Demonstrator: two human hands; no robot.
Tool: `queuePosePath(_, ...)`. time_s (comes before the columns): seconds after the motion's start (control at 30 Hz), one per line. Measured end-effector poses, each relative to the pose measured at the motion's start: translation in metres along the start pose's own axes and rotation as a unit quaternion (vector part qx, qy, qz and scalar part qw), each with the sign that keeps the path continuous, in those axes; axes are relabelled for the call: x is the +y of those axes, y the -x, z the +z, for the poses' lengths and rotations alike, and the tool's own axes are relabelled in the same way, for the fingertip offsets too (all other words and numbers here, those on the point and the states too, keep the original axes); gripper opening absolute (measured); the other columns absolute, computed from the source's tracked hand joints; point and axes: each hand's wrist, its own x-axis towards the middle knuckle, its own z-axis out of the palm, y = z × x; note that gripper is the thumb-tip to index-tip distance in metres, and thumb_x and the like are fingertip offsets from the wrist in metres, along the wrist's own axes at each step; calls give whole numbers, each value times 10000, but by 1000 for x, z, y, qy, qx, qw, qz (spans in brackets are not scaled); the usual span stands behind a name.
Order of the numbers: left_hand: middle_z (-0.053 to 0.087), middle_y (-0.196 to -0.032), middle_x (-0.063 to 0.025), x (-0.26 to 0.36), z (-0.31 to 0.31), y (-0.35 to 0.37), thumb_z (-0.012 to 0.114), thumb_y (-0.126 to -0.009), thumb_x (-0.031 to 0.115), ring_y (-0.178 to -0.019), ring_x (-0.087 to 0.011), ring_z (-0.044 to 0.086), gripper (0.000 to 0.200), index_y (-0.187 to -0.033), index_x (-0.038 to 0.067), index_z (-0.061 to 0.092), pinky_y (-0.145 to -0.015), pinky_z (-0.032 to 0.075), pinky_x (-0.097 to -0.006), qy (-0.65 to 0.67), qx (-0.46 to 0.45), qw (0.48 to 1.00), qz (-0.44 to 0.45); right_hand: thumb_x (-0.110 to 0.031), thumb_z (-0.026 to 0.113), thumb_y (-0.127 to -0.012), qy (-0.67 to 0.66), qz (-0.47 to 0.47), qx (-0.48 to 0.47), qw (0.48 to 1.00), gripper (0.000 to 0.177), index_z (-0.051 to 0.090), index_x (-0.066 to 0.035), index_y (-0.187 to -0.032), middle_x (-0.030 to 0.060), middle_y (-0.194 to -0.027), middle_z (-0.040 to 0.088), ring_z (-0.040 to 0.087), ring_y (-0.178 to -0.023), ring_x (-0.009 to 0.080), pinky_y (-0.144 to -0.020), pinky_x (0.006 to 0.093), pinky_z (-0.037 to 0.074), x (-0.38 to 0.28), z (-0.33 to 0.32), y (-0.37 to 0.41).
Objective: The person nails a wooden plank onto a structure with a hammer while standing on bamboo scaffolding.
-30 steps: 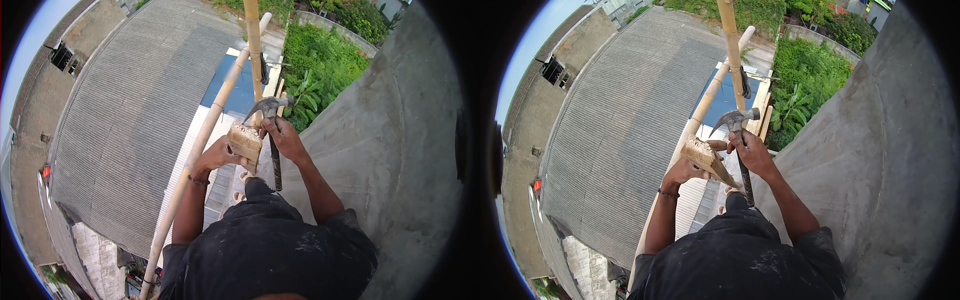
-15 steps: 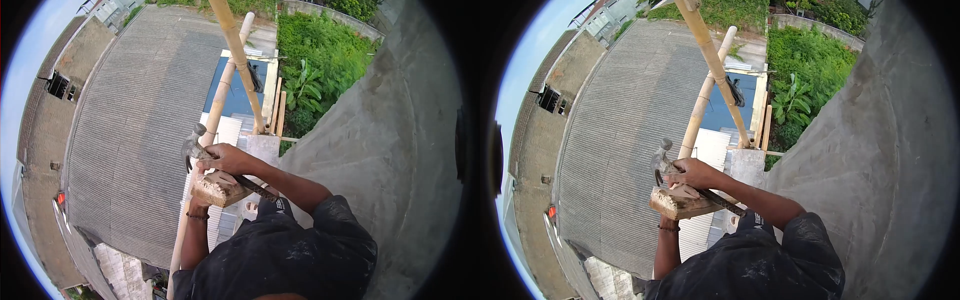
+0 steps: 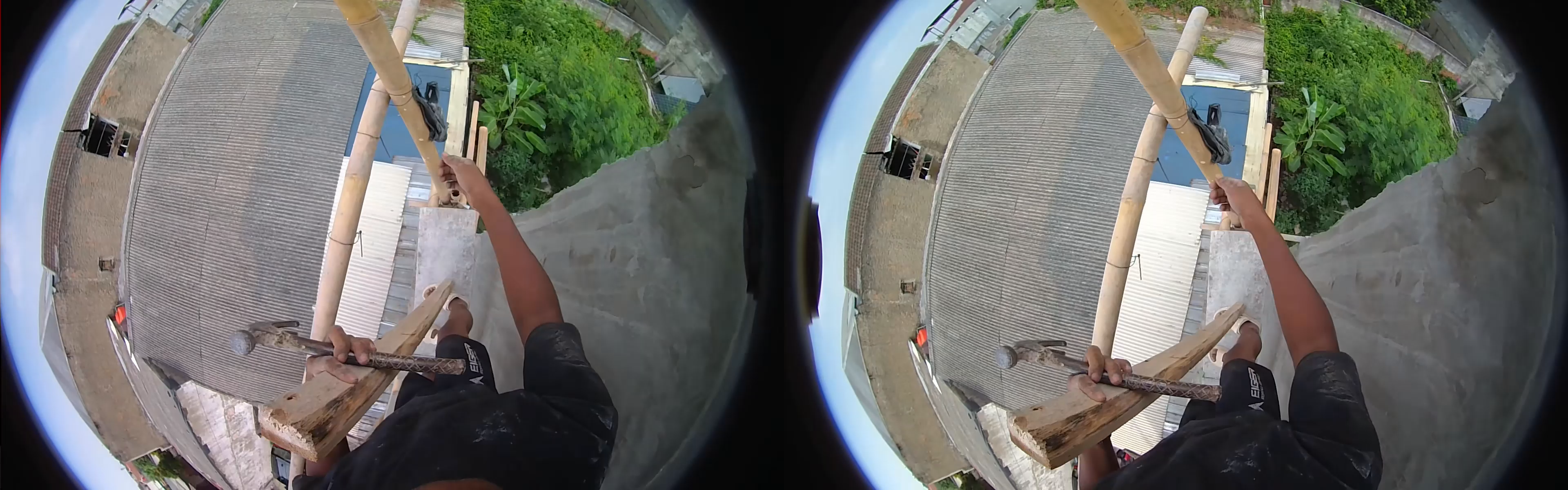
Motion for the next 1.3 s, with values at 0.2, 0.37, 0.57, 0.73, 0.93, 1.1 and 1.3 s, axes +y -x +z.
queuePosePath(0.2,407,-971,-17,12,-13,7,603,-912,235,-982,-207,577,197,-796,90,666,-923,426,-479,-30,-5,999,20,-325,543,-967,68,48,199,976,291,677,-69,-1003,-17,-822,644,523,-672,94,-622,296,421,47,-86,-138)
queuePosePath(0.37,405,-1010,-21,24,-26,12,589,-929,250,-994,-193,575,192,-812,115,662,-916,394,-452,-56,46,996,47,-359,541,-964,93,26,262,960,340,695,-78,-1076,5,-926,673,520,-687,126,-651,315,419,72,-105,-218)
queuePosePath(0.57,418,-998,-23,49,-30,34,586,-913,225,-969,-198,550,144,-806,153,650,-862,375,-452,-26,143,988,53,-486,649,-859,179,34,314,932,584,669,74,-1022,287,-1059,656,617,-1020,419,-827,455,469,107,-126,-300)
queuePosePath(0.73,467,-976,-37,49,-30,22,582,-868,256,-929,-222,513,223,-664,173,617,-935,364,-561,39,247,965,84,-485,691,-829,141,7,304,942,528,711,20,-978,236,-1067,668,637,-970,336,-814,414,475,135,-144,-348)
queuePosePath(0.93,467,-976,-40,42,-45,18,581,-869,254,-927,-225,512,219,-670,170,617,-941,362,-566,28,267,961,73,-394,679,-860,50,44,258,964,390,705,-56,-1052,145,-1162,634,541,-1159,277,-974,385,387,111,-123,-323)
queuePosePath(1.1,467,-976,-42,39,-56,13,580,-870,253,-925,-228,512,216,-675,168,616,-946,360,-571,30,274,959,63,-392,630,-902,-27,74,191,978,469,607,-51,-1224,131,-1285,569,477,-1258,320,-1054,469,315,110,-125,-322)
queuePosePath(1.3,467,-975,-45,39,-65,8,578,-871,251,-923,-231,511,212,-681,165,616,-952,358,-576,27,274,960,56,-390,578,-941,-88,80,199,973,453,577,-65,-1256,124,-1305,560,470,-1272,326,-1079,477,288,109,-124,-330)
